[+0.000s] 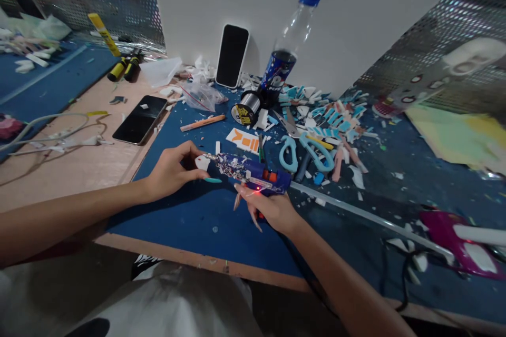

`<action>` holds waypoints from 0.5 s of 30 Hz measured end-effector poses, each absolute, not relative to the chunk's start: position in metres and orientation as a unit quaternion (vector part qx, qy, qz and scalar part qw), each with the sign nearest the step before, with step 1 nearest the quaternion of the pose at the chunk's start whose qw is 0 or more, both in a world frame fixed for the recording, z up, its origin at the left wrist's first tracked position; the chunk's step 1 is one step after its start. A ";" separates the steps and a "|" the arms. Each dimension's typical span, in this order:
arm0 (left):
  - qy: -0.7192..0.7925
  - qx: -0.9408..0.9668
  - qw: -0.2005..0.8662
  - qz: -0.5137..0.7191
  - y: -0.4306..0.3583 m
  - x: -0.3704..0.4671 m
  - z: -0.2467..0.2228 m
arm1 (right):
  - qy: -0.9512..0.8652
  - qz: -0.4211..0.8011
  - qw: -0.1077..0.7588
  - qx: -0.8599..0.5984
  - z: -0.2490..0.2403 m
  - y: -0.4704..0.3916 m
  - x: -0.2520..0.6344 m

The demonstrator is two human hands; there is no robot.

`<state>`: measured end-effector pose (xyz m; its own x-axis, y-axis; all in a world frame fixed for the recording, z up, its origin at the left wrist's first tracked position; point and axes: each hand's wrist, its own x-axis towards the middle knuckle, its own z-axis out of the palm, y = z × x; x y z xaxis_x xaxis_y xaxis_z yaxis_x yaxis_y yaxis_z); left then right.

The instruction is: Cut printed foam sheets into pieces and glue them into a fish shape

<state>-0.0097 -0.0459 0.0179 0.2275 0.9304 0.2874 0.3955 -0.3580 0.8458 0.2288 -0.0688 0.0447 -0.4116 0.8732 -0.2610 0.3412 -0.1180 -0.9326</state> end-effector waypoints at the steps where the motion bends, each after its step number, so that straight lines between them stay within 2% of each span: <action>1: 0.464 0.713 0.324 0.413 -0.046 -0.010 0.018 | -0.623 0.560 0.231 -0.495 0.044 -0.069 0.229; 15: 0.471 0.712 0.321 0.411 -0.045 -0.010 0.017 | -0.623 0.522 0.212 -0.543 0.047 -0.064 0.227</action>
<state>-0.0099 -0.0454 0.0168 0.2194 0.9340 0.2818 0.4061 -0.3501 0.8441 0.2270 -0.0644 0.0474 -0.3210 0.8978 -0.3015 0.4548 -0.1331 -0.8806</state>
